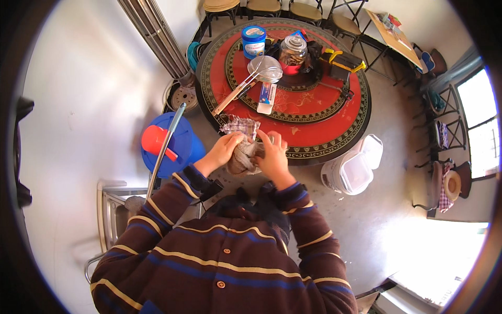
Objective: The person rinses a cloth under running water, wrings it, and places it on a table. They then attach the cloth to a mop head and connect the mop head to a handle, completing the mop assembly.
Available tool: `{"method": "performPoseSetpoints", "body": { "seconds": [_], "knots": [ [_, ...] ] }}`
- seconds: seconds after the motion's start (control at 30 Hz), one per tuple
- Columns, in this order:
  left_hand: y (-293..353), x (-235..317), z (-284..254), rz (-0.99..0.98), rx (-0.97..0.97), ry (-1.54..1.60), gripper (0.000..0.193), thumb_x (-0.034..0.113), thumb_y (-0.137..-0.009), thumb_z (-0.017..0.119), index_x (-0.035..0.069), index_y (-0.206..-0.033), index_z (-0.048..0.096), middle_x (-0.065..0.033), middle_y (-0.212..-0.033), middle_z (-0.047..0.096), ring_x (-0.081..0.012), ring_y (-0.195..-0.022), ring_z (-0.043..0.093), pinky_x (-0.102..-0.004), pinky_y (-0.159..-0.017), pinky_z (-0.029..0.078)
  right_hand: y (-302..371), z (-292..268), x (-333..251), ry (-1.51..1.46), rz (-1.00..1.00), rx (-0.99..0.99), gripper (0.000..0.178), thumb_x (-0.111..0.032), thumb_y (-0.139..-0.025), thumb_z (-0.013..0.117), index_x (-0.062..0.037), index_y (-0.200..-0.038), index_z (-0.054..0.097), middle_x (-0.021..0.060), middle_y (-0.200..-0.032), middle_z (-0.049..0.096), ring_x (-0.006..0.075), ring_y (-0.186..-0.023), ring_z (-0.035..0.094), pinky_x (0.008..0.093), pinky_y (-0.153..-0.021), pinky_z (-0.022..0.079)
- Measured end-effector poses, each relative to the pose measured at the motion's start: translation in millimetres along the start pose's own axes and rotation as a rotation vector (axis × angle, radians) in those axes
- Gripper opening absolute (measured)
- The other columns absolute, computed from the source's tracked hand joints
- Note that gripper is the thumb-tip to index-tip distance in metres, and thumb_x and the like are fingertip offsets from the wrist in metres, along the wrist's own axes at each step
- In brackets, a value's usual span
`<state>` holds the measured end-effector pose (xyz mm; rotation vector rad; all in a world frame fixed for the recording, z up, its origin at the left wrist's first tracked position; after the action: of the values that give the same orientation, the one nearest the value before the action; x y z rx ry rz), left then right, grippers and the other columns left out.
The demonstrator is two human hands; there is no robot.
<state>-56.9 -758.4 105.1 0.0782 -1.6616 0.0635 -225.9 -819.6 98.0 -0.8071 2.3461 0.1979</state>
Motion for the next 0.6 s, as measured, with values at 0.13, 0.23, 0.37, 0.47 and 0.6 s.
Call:
{"method": "performPoseSetpoints", "body": {
  "seconds": [0.13,0.23,0.37,0.47,0.6],
  "knots": [
    [-5.3,34.7,-6.9,-0.025,-0.160,0.002,0.033,0.023,-0.105,0.039,-0.001,-0.109,0.062,-0.0064,-0.105,0.063,-0.0121,-0.097,0.056,-0.0265,-0.092,0.041,-12.1,-28.0,18.1,-0.094,-0.231,-0.062,0.047,-0.010,-0.066,0.082,-0.0130,-0.110,0.066,0.0082,-0.140,0.045,0.0376,-0.130,0.038,0.0474,-0.099,0.042],
    [-22.2,50.5,-9.6,-0.027,-0.164,0.026,0.029,0.030,-0.098,0.057,0.001,-0.104,0.058,-0.0023,-0.095,0.058,-0.0091,-0.091,0.052,-0.0257,-0.084,0.043,-19.9,-48.3,44.8,-0.455,-0.185,-0.074,0.026,-0.006,-0.072,0.077,-0.0023,-0.095,0.067,0.0097,-0.110,0.066,0.0269,-0.104,0.061,0.0365,-0.092,0.048],
    [-35.7,50.4,-19.9,-0.003,0.003,-0.203,0.059,0.027,-0.073,0.087,0.008,-0.111,0.047,0.0000,-0.081,0.050,-0.0106,-0.079,0.050,-0.0268,-0.071,0.043,-22.0,-93.2,82.6,-0.659,0.140,-0.048,0.019,0.000,-0.084,0.067,0.0001,-0.102,0.061,0.0035,-0.092,0.064,0.0100,-0.085,0.059,0.0250,-0.078,0.048],
    [-49.7,46.8,-18.3,0.086,-0.023,-0.603,0.052,0.016,-0.065,0.087,0.011,-0.109,0.060,-0.0051,-0.085,0.059,-0.0232,-0.083,0.058,-0.0340,-0.076,0.047,-26.0,-131.3,93.7,-0.682,0.068,-0.025,0.020,0.003,-0.087,0.062,-0.0006,-0.107,0.058,0.0007,-0.086,0.061,0.0067,-0.079,0.055,0.0231,-0.071,0.047],
    [-69.8,44.1,1.4,0.282,-0.055,-1.032,0.037,0.030,-0.068,0.085,0.008,-0.092,0.068,-0.0041,-0.087,0.067,-0.0256,-0.087,0.059,-0.0368,-0.081,0.046,-35.1,-167.5,102.8,-0.521,-0.093,0.010,0.021,0.005,-0.083,0.063,0.0014,-0.104,0.060,0.0033,-0.088,0.057,0.0103,-0.076,0.058,0.0239,-0.068,0.048]
  ]
}}
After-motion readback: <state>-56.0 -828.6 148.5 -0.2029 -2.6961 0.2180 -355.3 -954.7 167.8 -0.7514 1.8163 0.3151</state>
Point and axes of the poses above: each hand's wrist, its own y-axis away from the middle knuckle, its own z-axis out of the palm, x = y × z, the point moved 3 cm from there along -y, towards the middle knuckle
